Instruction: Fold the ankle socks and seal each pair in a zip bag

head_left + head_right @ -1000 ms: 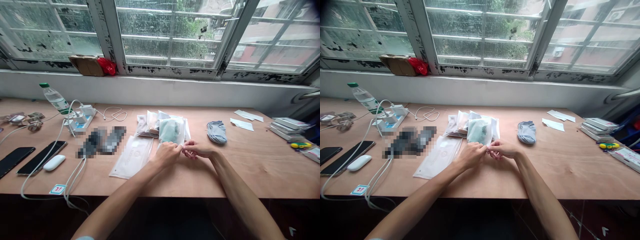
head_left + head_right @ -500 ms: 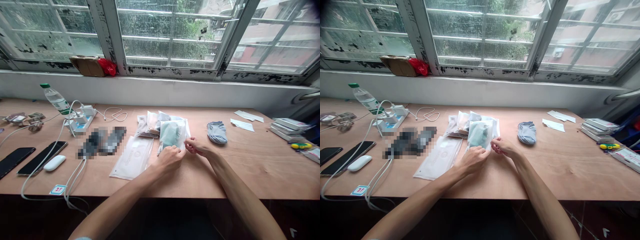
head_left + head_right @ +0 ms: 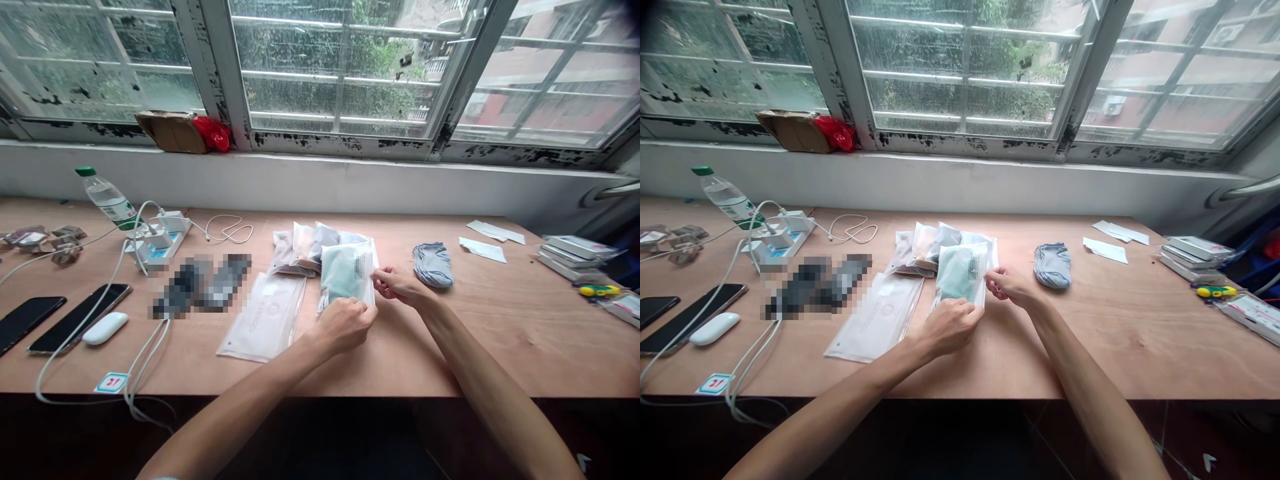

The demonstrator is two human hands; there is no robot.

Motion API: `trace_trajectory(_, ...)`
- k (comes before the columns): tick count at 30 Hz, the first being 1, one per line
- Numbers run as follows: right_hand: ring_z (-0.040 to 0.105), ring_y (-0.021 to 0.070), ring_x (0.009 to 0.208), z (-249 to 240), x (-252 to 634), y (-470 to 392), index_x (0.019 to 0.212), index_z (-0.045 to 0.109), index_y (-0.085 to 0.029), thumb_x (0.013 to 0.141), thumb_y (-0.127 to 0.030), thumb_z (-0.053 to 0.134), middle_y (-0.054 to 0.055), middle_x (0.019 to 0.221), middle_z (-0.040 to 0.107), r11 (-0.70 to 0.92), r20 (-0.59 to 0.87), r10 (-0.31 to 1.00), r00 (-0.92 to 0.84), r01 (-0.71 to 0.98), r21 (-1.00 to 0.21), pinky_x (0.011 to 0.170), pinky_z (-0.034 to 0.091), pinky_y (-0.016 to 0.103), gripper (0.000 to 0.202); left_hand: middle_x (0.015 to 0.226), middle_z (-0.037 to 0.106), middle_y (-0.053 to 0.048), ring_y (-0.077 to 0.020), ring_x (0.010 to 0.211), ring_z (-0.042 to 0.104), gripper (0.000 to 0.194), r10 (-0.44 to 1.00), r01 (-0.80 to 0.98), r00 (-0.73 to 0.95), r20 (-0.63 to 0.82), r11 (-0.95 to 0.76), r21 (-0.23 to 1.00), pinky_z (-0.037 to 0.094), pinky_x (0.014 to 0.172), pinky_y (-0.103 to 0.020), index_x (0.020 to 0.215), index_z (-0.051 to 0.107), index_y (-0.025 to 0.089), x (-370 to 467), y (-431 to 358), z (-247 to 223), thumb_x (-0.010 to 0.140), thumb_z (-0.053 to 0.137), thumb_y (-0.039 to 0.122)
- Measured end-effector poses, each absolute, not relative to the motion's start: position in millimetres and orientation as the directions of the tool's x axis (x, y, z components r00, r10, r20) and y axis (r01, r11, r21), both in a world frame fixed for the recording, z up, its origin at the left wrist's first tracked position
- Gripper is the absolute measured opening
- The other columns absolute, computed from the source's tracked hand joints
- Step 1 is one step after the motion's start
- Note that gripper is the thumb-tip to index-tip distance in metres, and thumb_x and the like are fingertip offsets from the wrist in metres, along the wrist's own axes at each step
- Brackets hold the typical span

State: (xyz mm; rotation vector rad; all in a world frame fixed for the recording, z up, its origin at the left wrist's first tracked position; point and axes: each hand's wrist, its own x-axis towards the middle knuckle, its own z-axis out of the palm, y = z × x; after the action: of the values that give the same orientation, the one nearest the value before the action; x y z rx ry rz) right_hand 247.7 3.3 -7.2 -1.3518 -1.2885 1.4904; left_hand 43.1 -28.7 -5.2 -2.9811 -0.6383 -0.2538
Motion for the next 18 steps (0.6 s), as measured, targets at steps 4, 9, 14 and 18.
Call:
trace_trajectory(4,0.026,0.0047,0.044,-4.3,252.5,7.4,0.050,0.044,-0.018,0.070,-0.027,0.062,-0.005,0.049,0.036,-0.197,-0.217,0.961,-0.169,0.129,-0.972,0.042,0.015,0.024,0.028,0.074,0.063,-0.008,-0.0217,0.067,0.062,0.016,0.385,0.401,0.902,0.195,-0.915,-0.050,0.048,0.055,-0.032,0.085,0.057,0.013,46.6,-31.1,-9.4,0.082,0.043,0.007)
trace_trajectory(9,0.025,0.0050,0.044,1.6,256.1,14.8,0.049,0.043,-0.018,0.071,-0.025,0.060,-0.005,0.048,0.034,-0.161,-0.194,0.964,-0.180,0.184,-0.970,0.043,0.016,0.024,0.028,0.072,0.062,-0.008,-0.0219,0.066,0.061,0.015,0.371,0.393,0.904,0.213,-0.917,-0.072,0.047,0.052,-0.032,0.083,0.056,0.013,48.4,-33.1,-12.6,0.082,0.043,0.006)
trace_trajectory(14,0.028,0.0050,0.044,5.5,257.5,24.1,0.049,0.044,-0.018,0.070,-0.026,0.059,-0.005,0.047,0.034,-0.164,-0.201,0.966,-0.165,0.216,-0.963,0.044,0.017,0.024,0.027,0.072,0.062,-0.007,-0.0207,0.065,0.061,0.016,0.350,0.373,0.913,0.211,-0.925,-0.076,0.048,0.052,-0.031,0.081,0.055,0.014,48.6,-36.4,-14.1,0.083,0.041,0.005)
trace_trajectory(18,0.027,0.0046,0.045,10.6,255.1,27.4,0.048,0.043,-0.018,0.066,-0.025,0.058,-0.006,0.047,0.033,-0.161,-0.197,0.968,-0.153,0.221,-0.962,0.044,0.017,0.024,0.025,0.071,0.062,-0.007,-0.0208,0.064,0.061,0.016,0.350,0.373,0.916,0.198,-0.924,-0.089,0.047,0.051,-0.031,0.081,0.055,0.014,48.6,-38.3,-15.6,0.083,0.042,0.005)
